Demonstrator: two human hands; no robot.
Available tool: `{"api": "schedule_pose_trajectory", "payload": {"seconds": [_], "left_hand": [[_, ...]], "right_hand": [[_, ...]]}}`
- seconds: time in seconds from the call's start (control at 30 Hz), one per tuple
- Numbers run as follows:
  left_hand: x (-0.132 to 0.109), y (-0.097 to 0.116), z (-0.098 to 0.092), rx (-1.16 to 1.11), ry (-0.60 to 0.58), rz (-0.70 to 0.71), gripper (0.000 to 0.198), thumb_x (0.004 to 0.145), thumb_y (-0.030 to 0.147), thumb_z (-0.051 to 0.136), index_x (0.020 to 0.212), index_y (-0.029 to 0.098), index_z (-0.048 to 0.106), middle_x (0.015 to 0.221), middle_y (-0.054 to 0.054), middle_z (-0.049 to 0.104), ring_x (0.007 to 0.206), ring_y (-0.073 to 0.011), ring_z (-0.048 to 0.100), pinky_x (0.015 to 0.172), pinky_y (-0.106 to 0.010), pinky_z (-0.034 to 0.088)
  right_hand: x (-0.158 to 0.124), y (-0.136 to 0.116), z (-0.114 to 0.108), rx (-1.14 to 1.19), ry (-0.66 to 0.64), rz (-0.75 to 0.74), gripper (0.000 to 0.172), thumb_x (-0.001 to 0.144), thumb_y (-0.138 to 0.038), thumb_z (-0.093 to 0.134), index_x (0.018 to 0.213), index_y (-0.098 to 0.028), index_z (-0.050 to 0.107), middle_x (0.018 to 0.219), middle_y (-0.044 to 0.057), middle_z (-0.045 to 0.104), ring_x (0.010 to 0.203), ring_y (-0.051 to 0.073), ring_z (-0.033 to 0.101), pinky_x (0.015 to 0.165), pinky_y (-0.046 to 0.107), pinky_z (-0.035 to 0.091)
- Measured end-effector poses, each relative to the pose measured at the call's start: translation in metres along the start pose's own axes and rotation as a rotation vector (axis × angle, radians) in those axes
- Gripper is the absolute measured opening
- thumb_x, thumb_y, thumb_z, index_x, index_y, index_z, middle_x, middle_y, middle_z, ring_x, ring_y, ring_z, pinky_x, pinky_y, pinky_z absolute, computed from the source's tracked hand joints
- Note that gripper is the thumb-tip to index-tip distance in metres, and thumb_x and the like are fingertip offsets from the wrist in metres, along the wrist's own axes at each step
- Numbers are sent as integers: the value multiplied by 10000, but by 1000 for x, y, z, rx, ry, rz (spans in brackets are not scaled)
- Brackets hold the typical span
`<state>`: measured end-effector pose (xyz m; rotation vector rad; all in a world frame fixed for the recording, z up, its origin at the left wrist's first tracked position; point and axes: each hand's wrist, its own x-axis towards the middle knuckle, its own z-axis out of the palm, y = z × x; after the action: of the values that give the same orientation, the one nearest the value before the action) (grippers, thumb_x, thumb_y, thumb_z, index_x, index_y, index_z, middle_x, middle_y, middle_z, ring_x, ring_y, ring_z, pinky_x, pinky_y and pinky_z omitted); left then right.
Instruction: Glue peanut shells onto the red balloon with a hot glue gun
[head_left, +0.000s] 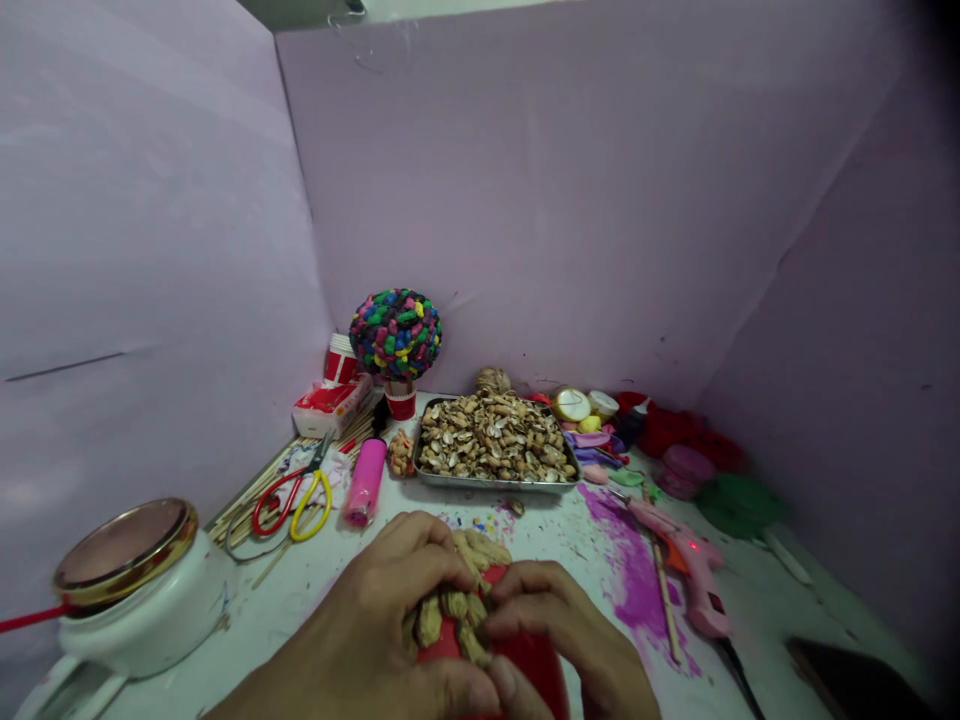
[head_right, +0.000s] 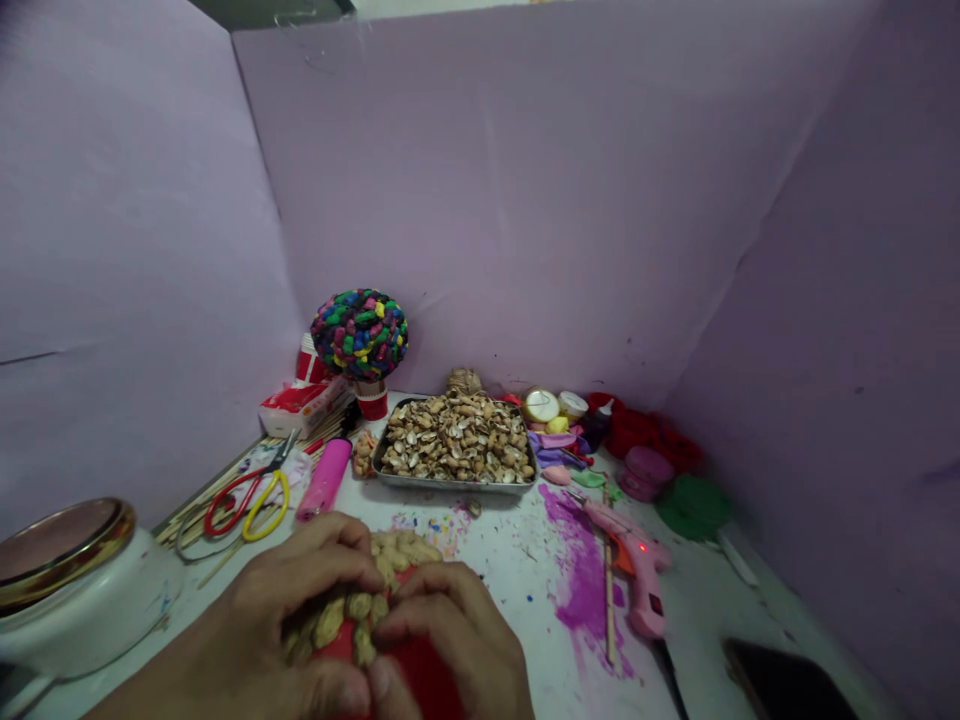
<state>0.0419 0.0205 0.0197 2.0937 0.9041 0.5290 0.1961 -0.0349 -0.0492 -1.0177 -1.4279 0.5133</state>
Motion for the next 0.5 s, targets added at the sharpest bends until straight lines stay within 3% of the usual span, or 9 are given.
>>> {"api": "schedule_pose_trajectory", "payload": {"seconds": [0.13, 0.23, 0.33, 0.5], "left_hand": [[-3, 1, -2, -58, -35, 113, 151, 774, 254, 571, 914, 211, 610, 957, -32, 521, 898, -171, 509, 802, -278, 441], [-6, 0, -2, -153, -100, 93, 204, 838, 205, 436, 988, 219, 573, 1040, -43, 503, 755, -120, 549, 665, -225, 490], [-6, -2, -2, -235, -157, 25, 236, 854, 204, 398, 1034, 230, 548, 1101, -46, 476, 585, -62, 531, 518, -176, 487], [-5, -2, -1, -166, -66, 100, 188, 833, 212, 430, 907, 197, 602, 992, -45, 527, 703, -109, 563, 603, -190, 504]], "right_hand": [[5, -4, -11, -126, -65, -6, 128, 701, -154, 630, 800, -228, 600, 837, 20, 567, 764, 156, 599, 666, 244, 475], [9, -6, -16, -193, -102, -11, 124, 725, -139, 606, 814, -222, 581, 847, 28, 587, 799, 163, 605, 700, 244, 479], [10, -4, -14, -165, -38, 37, 83, 738, -158, 593, 789, -221, 579, 856, 32, 598, 814, 173, 598, 716, 257, 468], [6, 0, -6, -113, 61, 88, 49, 728, -180, 595, 732, -223, 573, 819, 23, 590, 792, 175, 577, 706, 263, 440]]}}
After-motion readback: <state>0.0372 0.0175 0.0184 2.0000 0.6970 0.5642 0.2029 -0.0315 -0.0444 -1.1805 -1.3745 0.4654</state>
